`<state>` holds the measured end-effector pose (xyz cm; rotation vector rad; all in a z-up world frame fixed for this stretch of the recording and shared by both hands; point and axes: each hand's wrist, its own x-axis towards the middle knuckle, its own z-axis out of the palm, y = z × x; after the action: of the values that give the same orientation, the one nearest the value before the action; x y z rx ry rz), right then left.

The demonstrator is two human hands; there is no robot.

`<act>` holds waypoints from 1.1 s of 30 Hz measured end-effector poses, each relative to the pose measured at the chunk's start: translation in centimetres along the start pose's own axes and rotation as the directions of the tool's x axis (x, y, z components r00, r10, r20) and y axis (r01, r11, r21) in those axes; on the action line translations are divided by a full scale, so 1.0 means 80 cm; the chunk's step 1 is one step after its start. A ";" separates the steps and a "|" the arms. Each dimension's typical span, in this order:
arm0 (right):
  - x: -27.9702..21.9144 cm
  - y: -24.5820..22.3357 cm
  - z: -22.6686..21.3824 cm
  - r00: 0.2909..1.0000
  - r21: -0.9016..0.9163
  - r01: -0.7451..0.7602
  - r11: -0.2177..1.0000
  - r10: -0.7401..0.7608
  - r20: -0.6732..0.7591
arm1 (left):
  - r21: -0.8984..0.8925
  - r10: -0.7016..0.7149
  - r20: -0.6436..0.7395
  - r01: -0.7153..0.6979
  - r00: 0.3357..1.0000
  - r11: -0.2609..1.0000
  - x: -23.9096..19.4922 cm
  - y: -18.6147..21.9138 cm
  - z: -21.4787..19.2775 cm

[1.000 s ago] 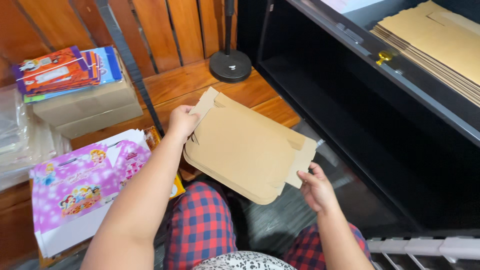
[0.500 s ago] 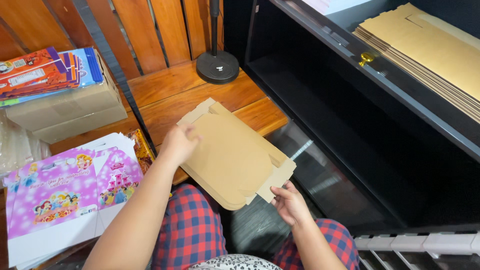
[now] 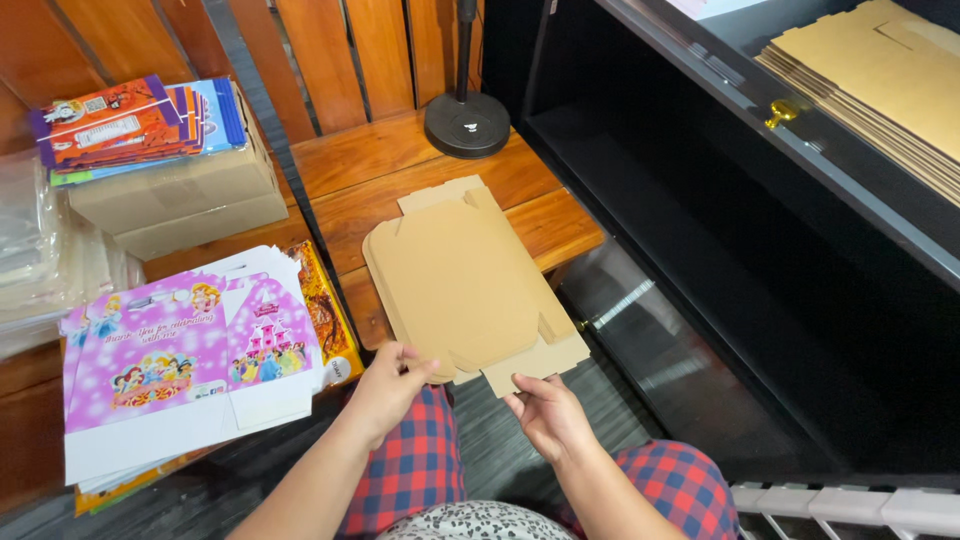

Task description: The person sits on the floor and repeatedly picks up flat cardboard pieces, folds them along pre-cut lines, and stacks them on a black shelf. The person handles the cardboard by hand without using any tools.

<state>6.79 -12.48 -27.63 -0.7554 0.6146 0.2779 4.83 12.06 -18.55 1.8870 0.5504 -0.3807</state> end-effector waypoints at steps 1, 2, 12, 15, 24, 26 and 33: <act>-0.003 0.002 0.002 1.000 0.000 -0.002 1.000 0.002 -0.001 | 0.000 -0.002 0.000 0.002 1.000 1.000 0.003 0.001 0.001; -0.006 0.003 0.004 1.000 -0.019 -0.018 1.000 0.018 0.007 | -0.103 -0.031 -0.011 0.029 0.999 0.994 0.007 0.003 0.002; -0.008 -0.026 0.003 0.927 -0.255 0.332 0.908 -0.364 -0.088 | -0.394 -0.065 -0.019 0.053 0.998 0.918 0.017 0.014 -0.012; -0.026 -0.045 0.022 0.846 -0.488 0.493 0.720 -0.529 0.073 | -0.583 0.092 -0.086 -0.125 0.992 0.803 0.005 0.013 -0.012; 0.003 -0.081 0.032 0.821 -0.971 0.224 -0.082 -0.521 0.233 | -0.536 0.380 -0.195 -0.423 0.904 0.731 -0.019 0.073 -0.002; -0.008 -0.086 0.048 0.826 -0.976 0.192 -0.108 -0.518 0.220 | -0.518 0.506 -0.146 -0.501 0.850 0.693 -0.022 0.092 0.012; 0.039 -0.090 0.029 0.787 -0.979 0.184 -0.086 -0.584 0.199 | -0.613 0.823 0.270 -0.571 0.499 0.547 -0.007 0.134 0.070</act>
<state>13.40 -15.82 -24.23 -2.4516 0.3353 -0.0552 10.11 3.38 -11.96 1.2867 -0.5443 -0.1625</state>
